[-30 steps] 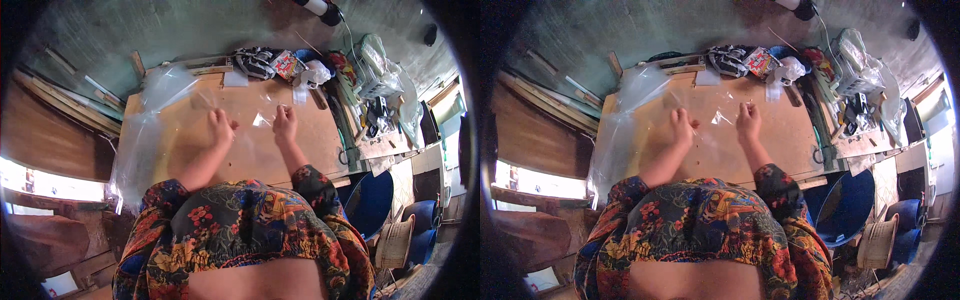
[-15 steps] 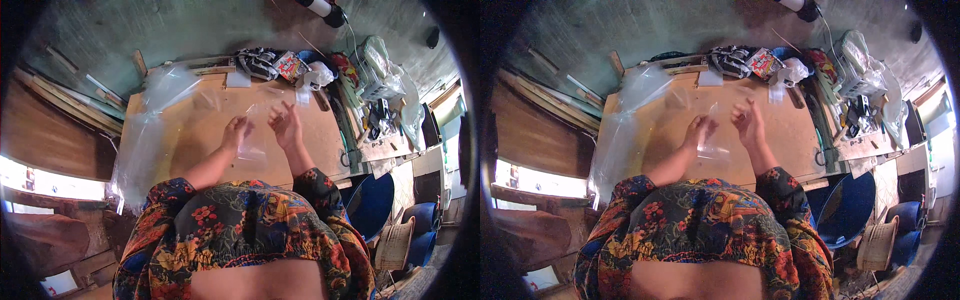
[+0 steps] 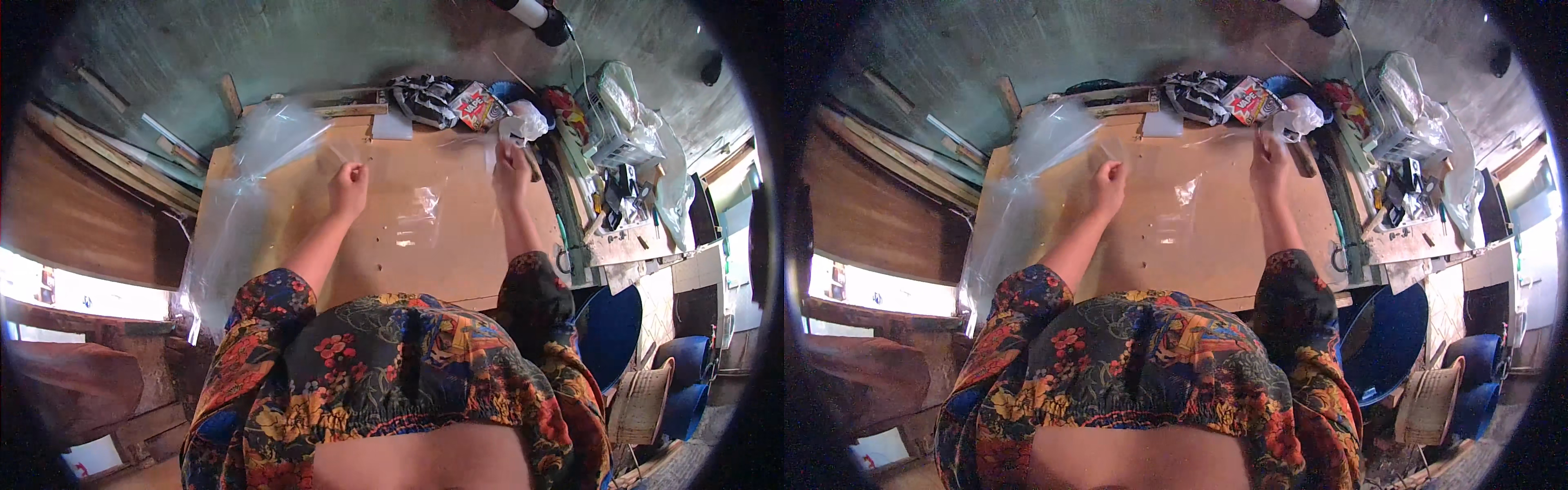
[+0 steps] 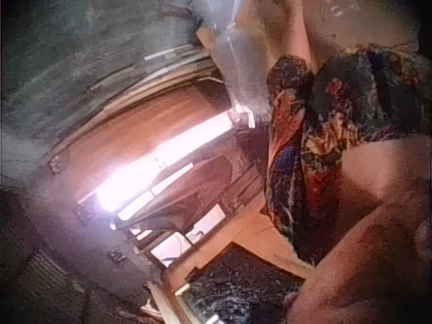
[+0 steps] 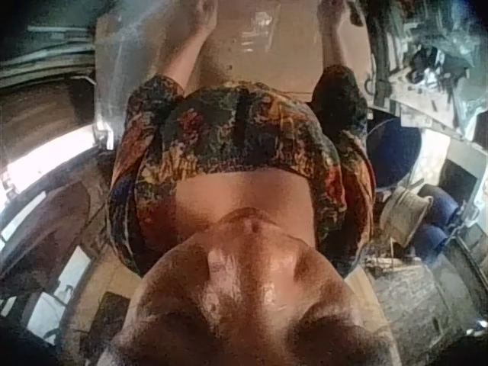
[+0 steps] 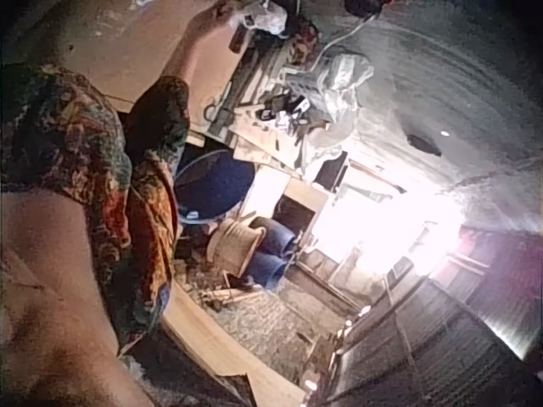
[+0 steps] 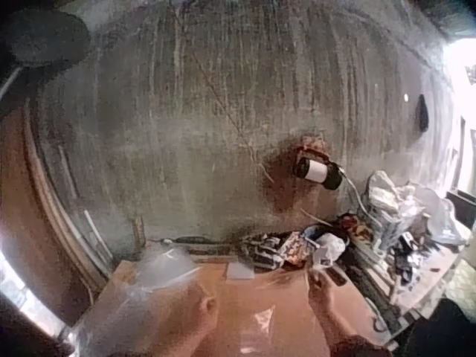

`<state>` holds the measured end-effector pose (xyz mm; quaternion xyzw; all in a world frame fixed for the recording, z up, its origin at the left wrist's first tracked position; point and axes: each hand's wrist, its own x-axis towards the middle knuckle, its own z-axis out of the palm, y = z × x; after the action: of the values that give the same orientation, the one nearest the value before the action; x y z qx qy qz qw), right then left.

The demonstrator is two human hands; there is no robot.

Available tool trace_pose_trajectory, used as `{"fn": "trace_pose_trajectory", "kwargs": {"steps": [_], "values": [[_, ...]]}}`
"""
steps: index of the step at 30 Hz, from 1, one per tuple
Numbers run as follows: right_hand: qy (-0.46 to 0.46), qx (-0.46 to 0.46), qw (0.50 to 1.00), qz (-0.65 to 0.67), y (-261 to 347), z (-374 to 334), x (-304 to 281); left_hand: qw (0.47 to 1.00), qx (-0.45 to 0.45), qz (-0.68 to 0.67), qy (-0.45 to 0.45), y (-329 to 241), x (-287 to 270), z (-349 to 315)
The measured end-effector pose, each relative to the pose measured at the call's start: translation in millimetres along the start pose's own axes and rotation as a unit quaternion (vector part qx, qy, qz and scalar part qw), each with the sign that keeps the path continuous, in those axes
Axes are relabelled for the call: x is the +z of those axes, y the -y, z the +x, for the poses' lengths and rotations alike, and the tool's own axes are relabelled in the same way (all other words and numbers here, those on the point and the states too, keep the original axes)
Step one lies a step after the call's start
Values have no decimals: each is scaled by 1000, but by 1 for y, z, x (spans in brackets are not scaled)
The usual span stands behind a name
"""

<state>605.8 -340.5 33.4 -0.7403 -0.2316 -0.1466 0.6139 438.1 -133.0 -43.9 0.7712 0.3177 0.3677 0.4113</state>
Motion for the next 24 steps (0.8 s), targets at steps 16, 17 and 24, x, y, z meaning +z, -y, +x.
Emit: {"fn": "trace_pose_trajectory", "kwargs": {"steps": [16,17,24], "values": [[534,-286,739,-294,-43,-184,26,899,257,126,332,-11,8,-99],[558,-227,746,-284,-43,-187,16,888,266,180,328,0,11,-101],[288,-46,942,-165,-52,-152,-10,840,140,394,347,2,19,-102]]}}
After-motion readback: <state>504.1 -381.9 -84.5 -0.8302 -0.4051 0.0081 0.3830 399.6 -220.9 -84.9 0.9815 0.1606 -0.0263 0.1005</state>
